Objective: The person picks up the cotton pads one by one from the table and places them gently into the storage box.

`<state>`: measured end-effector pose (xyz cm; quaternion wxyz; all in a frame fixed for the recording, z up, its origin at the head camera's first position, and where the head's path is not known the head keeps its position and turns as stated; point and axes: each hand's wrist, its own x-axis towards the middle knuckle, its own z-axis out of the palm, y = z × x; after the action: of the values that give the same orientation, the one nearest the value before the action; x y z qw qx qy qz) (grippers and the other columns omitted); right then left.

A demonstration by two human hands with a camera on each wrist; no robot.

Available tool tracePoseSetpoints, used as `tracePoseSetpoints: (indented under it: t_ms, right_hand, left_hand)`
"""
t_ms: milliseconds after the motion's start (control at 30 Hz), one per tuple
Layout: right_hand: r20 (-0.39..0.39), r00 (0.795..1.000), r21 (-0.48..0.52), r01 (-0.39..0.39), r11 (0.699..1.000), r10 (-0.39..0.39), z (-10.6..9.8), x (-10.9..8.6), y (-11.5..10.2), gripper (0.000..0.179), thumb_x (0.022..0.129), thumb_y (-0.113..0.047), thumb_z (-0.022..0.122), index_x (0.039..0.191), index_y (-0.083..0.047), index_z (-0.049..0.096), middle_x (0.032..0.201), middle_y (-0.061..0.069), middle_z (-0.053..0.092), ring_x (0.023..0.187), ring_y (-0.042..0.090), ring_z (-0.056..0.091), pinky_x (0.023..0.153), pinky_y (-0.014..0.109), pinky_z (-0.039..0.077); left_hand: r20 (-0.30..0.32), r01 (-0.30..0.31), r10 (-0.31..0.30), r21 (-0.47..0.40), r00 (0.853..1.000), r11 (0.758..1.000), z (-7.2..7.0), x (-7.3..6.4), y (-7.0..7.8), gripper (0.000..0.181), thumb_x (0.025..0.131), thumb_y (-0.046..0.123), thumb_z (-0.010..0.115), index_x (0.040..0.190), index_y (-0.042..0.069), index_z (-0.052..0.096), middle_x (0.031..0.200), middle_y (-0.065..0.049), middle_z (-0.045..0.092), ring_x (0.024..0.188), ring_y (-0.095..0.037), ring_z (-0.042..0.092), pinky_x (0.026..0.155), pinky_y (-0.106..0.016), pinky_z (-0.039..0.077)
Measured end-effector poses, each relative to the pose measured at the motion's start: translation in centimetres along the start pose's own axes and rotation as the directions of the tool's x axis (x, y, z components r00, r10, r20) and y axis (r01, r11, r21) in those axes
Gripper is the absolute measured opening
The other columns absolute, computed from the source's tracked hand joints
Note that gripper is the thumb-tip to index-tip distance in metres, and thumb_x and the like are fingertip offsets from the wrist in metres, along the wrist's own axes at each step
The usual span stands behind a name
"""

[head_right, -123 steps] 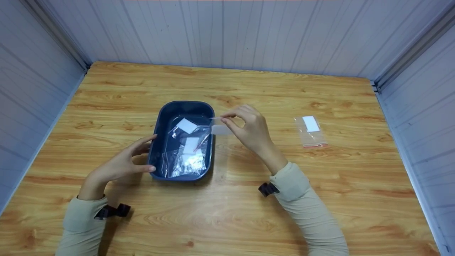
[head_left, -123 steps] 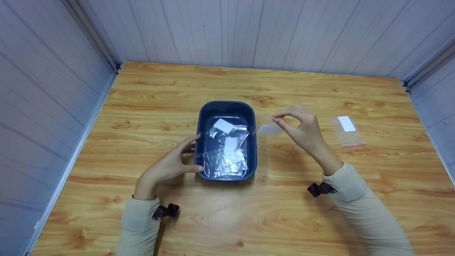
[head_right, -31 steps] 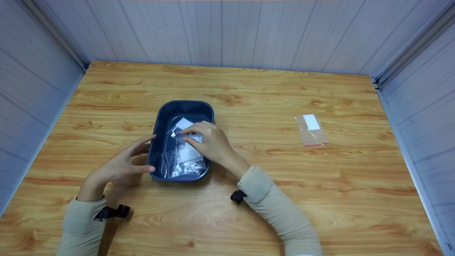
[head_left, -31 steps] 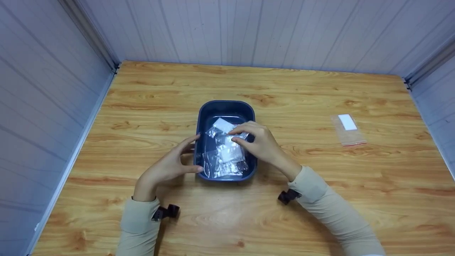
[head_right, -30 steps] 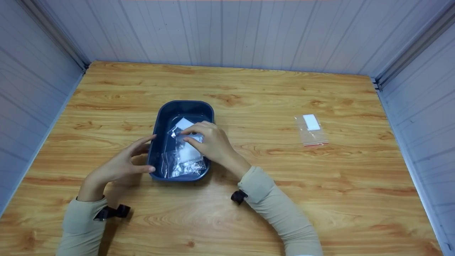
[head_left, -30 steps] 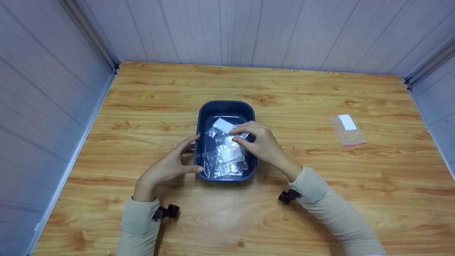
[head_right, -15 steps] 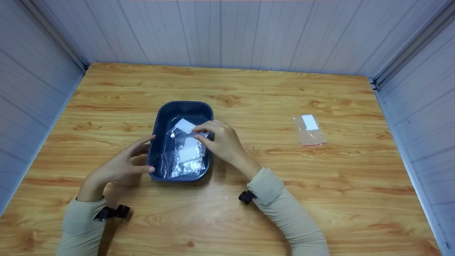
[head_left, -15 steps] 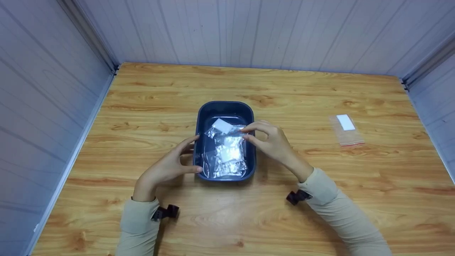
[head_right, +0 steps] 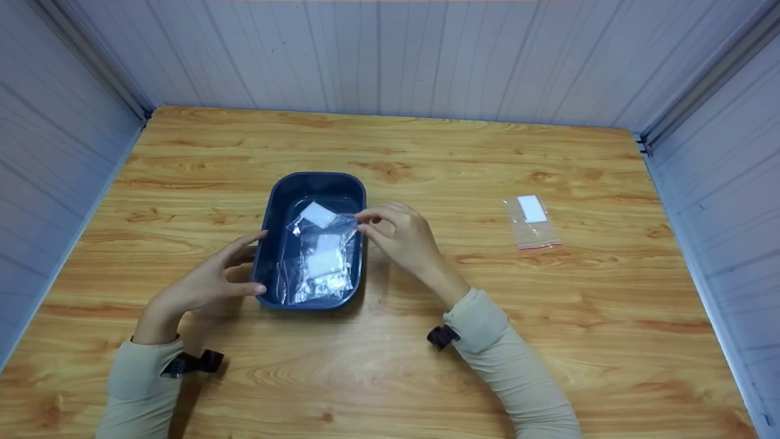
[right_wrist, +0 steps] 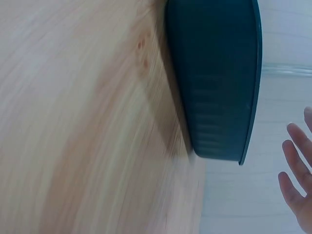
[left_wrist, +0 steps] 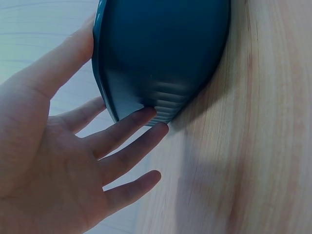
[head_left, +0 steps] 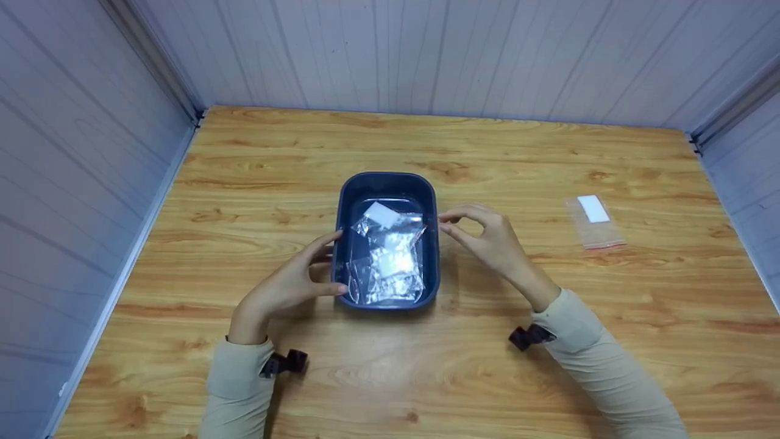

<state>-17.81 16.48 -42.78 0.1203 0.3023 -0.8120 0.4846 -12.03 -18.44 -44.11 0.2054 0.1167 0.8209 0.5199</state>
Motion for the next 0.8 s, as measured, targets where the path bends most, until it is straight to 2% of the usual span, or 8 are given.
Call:
tracePoseSetpoints:
  t_ms: [167, 400, 533, 800]
  right_hand:
    - [-0.019, 1.000, 0.000, -0.022, 1.000, 0.022, -0.8, -0.3, 0.4, 0.015, 0.089, -0.009, 0.074, 0.103, -0.004, 0.076, 0.094, 0.001, 0.073, 0.091, 0.018, 0.065, 0.090, 0.032, 0.050]
    - [-0.043, 0.997, -0.021, -0.060, 0.998, 0.059, -1.8, -0.8, 0.8, 0.014, 0.086, -0.004, 0.075, 0.100, -0.001, 0.075, 0.094, 0.005, 0.073, 0.091, 0.022, 0.066, 0.090, 0.035, 0.050]
    - [-0.048, 0.996, -0.040, -0.077, 0.996, 0.075, -2.5, -1.1, 1.1, 0.015, 0.085, -0.002, 0.075, 0.101, -0.002, 0.075, 0.095, 0.007, 0.073, 0.092, 0.024, 0.066, 0.091, 0.032, 0.049]
    - [-0.038, 0.996, -0.084, -0.081, 0.993, 0.078, -4.1, -1.9, 1.9, 0.017, 0.090, -0.009, 0.072, 0.106, -0.006, 0.075, 0.098, 0.001, 0.073, 0.094, 0.019, 0.065, 0.090, 0.026, 0.048]
  left_hand:
    - [0.002, -0.018, 0.018, -0.009, 1.000, 1.000, 0.0, 0.1, 0.0, 0.095, 0.082, 0.023, 0.082, 0.158, 0.018, 0.025, 0.154, -0.016, 0.036, 0.140, -0.036, 0.035, 0.116, -0.058, 0.021]
    - [-0.003, 0.005, -0.005, -0.001, 1.000, 1.000, 0.0, 0.1, 0.1, 0.096, 0.081, 0.024, 0.083, 0.157, 0.022, 0.026, 0.155, -0.012, 0.036, 0.140, -0.033, 0.035, 0.116, -0.057, 0.020]
    - [-0.002, 0.003, -0.003, 0.003, 1.000, 1.000, 0.0, 0.0, 0.2, 0.097, 0.080, 0.025, 0.084, 0.158, 0.022, 0.026, 0.154, -0.012, 0.037, 0.140, -0.033, 0.035, 0.116, -0.057, 0.019]
    - [-0.003, 0.014, -0.014, -0.002, 1.000, 1.000, 0.0, -0.1, 0.2, 0.097, 0.080, 0.028, 0.084, 0.158, 0.024, 0.026, 0.155, -0.013, 0.036, 0.141, -0.034, 0.034, 0.116, -0.059, 0.018]
